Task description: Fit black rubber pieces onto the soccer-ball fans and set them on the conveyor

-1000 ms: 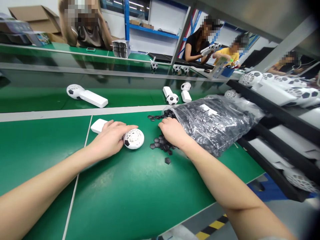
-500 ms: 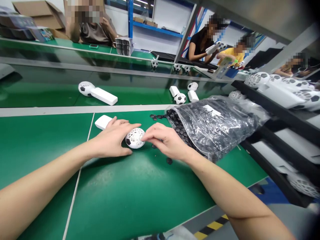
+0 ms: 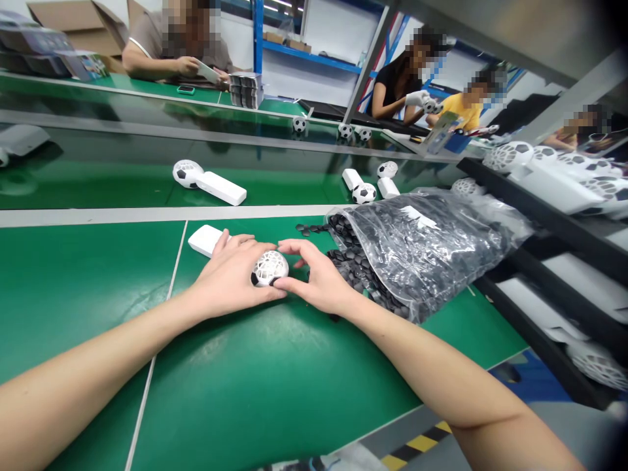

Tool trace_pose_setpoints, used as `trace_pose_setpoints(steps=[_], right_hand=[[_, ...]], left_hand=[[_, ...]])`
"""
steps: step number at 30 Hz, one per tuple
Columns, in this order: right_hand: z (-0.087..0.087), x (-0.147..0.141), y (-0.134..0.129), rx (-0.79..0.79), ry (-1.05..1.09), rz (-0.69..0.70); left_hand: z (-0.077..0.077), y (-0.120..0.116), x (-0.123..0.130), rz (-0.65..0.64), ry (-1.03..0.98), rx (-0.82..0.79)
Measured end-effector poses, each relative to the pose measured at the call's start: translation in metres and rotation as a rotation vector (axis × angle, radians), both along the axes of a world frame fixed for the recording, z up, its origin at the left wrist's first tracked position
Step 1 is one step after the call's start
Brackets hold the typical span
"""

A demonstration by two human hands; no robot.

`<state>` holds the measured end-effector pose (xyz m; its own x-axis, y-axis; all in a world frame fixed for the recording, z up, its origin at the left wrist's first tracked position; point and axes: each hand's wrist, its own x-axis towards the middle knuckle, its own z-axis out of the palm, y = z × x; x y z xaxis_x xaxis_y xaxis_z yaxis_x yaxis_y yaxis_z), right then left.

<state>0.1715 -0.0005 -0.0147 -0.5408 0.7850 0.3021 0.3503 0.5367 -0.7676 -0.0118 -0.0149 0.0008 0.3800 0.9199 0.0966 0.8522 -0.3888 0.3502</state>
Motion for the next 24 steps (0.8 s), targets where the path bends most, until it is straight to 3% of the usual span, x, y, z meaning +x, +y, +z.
trace_pose_setpoints(steps=[6, 12, 18, 21, 24], right_hand=[[-0.005, 0.0, 0.002, -0.235, 0.059, 0.115], [-0.009, -0.005, -0.002, -0.306, 0.143, 0.127], [-0.006, -0.005, -0.001, -0.238, 0.093, 0.081], [0.009, 0.008, 0.01, -0.197, -0.001, 0.042], [0.024, 0.029, 0.021, -0.047, -0.205, -0.105]], left_hand=[[0.0, 0.0, 0.002, -0.003, -0.012, 0.005], [-0.001, 0.0, 0.001, -0.011, -0.051, 0.017], [-0.006, 0.0, -0.001, -0.05, -0.07, 0.046], [-0.006, 0.005, -0.007, -0.114, -0.081, 0.025], [0.001, 0.011, -0.016, -0.102, -0.082, 0.007]])
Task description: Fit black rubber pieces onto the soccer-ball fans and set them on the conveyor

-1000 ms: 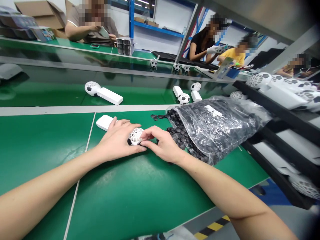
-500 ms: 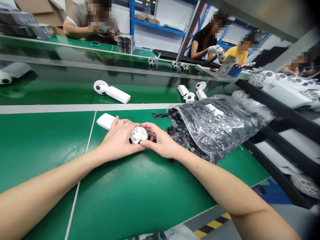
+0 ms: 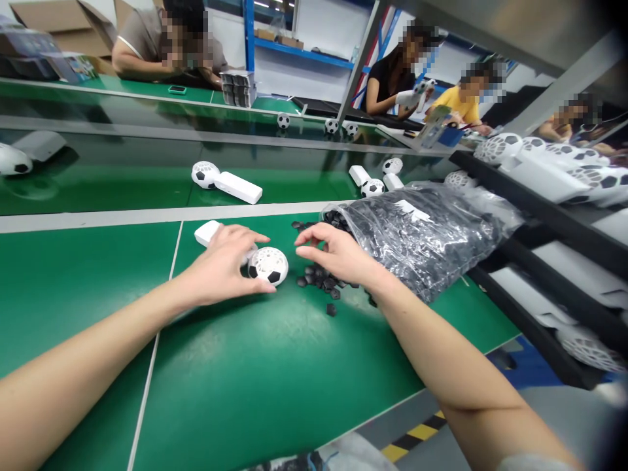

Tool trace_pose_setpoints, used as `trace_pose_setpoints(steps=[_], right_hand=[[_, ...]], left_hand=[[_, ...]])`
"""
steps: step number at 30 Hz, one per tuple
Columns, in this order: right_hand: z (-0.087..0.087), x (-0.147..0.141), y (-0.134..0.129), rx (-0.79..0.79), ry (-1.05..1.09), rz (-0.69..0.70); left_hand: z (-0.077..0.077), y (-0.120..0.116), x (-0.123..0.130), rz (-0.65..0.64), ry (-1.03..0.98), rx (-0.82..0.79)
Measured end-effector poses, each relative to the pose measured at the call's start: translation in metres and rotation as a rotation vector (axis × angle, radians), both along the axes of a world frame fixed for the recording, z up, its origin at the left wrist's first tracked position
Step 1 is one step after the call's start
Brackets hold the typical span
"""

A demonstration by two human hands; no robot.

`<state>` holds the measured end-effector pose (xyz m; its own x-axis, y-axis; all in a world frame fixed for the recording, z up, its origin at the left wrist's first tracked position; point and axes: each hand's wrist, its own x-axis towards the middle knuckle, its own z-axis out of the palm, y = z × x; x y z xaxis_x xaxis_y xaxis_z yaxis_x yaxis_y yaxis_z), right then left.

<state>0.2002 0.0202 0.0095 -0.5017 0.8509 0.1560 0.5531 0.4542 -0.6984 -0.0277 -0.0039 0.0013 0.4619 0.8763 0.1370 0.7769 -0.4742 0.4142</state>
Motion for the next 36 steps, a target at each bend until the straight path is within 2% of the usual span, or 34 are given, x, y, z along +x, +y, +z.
trace_pose_setpoints(steps=[3, 6, 11, 14, 17, 20, 24, 27, 32, 36], right_hand=[[0.006, 0.014, 0.003, -0.018, -0.233, 0.017], [0.003, 0.013, 0.001, -0.031, -0.389, 0.019], [-0.002, 0.003, -0.003, -0.013, -0.538, -0.032], [-0.001, 0.003, -0.003, -0.017, -0.56, -0.008], [0.001, 0.005, -0.003, -0.063, -0.484, 0.046], [0.004, 0.005, -0.004, -0.075, -0.298, 0.093], [0.008, 0.001, -0.009, 0.037, -0.059, 0.232], [0.009, -0.002, -0.014, 0.099, 0.027, 0.317], [0.006, -0.011, -0.021, 0.167, 0.085, 0.455], [-0.003, -0.019, -0.022, 0.184, 0.123, 0.413]], left_hand=[[0.007, 0.003, -0.007, 0.041, 0.041, -0.051], [0.007, 0.0, -0.004, 0.035, 0.072, -0.071], [-0.003, -0.009, 0.012, 0.113, 0.054, 0.035], [-0.002, -0.009, 0.011, 0.054, 0.022, -0.013], [0.002, -0.009, 0.004, -0.022, -0.016, -0.144], [0.003, -0.01, 0.004, -0.074, -0.062, -0.241], [0.005, -0.013, 0.008, -0.097, -0.081, -0.304], [0.007, -0.014, 0.006, -0.13, -0.062, -0.36], [0.007, -0.015, 0.004, -0.157, -0.084, -0.329], [0.004, -0.017, 0.012, -0.089, -0.145, -0.305]])
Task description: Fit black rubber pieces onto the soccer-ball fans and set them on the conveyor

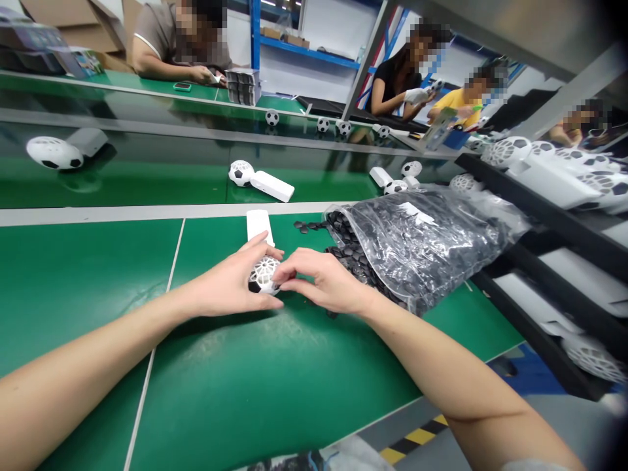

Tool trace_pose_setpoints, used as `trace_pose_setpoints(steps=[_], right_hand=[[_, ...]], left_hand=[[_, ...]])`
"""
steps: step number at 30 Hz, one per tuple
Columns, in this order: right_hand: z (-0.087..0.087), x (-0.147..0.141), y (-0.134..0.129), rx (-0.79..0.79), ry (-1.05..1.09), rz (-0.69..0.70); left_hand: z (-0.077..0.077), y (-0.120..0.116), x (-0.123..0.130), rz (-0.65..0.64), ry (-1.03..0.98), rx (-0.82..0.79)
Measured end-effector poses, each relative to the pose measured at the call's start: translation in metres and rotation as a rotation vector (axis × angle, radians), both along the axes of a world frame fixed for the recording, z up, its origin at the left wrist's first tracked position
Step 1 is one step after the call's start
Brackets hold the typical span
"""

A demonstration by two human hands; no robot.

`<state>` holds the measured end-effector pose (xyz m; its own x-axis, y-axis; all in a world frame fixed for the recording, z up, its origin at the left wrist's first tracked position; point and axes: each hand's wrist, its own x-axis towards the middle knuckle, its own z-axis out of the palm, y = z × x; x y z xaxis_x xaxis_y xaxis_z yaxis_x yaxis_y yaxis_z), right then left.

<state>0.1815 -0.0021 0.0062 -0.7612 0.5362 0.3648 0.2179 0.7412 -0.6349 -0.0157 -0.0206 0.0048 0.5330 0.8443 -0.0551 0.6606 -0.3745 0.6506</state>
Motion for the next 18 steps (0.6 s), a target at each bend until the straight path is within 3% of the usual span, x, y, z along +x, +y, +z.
trace_pose_setpoints(steps=[5, 10, 14, 18], right_hand=[[-0.014, -0.004, 0.005, -0.139, 0.09, -0.106], [-0.02, -0.003, 0.01, -0.292, 0.013, -0.259], [-0.025, -0.005, 0.009, -0.592, 0.058, -0.19], [-0.027, -0.011, 0.009, -0.666, 0.155, -0.184]], left_hand=[[-0.003, -0.003, 0.008, 0.088, -0.068, 0.053], [-0.008, -0.003, 0.006, 0.099, -0.083, 0.076], [-0.011, -0.004, 0.007, 0.096, -0.142, 0.107], [-0.013, -0.003, 0.011, 0.16, -0.152, 0.139]])
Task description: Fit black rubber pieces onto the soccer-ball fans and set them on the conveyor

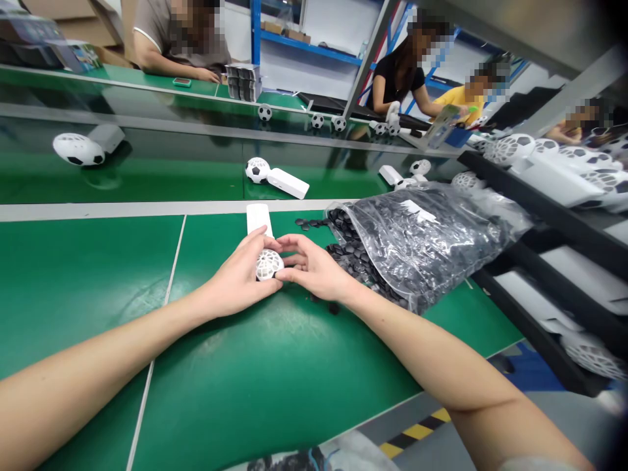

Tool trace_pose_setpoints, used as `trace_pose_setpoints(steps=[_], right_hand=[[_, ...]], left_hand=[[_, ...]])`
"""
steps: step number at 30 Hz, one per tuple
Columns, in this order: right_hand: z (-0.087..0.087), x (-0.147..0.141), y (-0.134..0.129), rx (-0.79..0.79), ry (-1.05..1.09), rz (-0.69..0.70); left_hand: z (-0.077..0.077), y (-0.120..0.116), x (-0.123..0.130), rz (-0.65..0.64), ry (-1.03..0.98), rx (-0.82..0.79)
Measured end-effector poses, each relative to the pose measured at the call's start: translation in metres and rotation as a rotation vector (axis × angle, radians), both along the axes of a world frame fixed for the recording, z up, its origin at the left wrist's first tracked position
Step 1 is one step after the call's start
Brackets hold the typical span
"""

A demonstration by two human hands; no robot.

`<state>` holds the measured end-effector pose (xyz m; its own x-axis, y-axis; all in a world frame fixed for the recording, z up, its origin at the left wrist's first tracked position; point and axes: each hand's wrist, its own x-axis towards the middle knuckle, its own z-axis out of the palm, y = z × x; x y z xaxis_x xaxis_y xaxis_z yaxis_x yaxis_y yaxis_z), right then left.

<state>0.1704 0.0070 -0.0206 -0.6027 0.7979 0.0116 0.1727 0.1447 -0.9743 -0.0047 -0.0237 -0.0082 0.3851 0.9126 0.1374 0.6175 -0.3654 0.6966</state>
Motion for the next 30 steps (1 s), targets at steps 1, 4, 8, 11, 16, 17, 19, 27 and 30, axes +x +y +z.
trace_pose_setpoints(steps=[1, 4, 8, 11, 16, 17, 19, 27, 30], right_hand=[[0.001, 0.0, 0.001, 0.008, -0.01, -0.01], [0.011, 0.006, 0.006, 0.111, -0.162, -0.058], [0.026, 0.023, 0.008, 0.371, -0.531, -0.101], [0.026, 0.027, 0.004, 0.425, -0.706, -0.005], [0.02, 0.021, -0.001, 0.309, -0.682, 0.075], [0.02, 0.02, -0.002, 0.274, -0.667, 0.08], [0.022, 0.021, -0.002, 0.226, -0.65, 0.081], [0.031, 0.033, 0.0, 0.346, -0.708, 0.19], [0.031, 0.033, 0.002, 0.354, -0.72, 0.208]], left_hand=[[0.0, 0.001, 0.0, -0.007, 0.007, -0.005], [0.003, 0.008, -0.006, -0.088, 0.03, -0.029], [0.009, 0.021, -0.022, -0.069, 0.14, -0.07], [0.012, 0.024, -0.03, 0.005, 0.211, -0.141], [0.022, 0.018, -0.029, -0.065, 0.201, -0.148], [0.025, 0.016, -0.029, -0.092, 0.213, -0.167], [0.032, 0.014, -0.03, -0.141, 0.247, -0.225], [0.029, 0.013, -0.026, -0.052, 0.241, -0.218], [0.028, 0.013, -0.026, -0.064, 0.252, -0.208]])
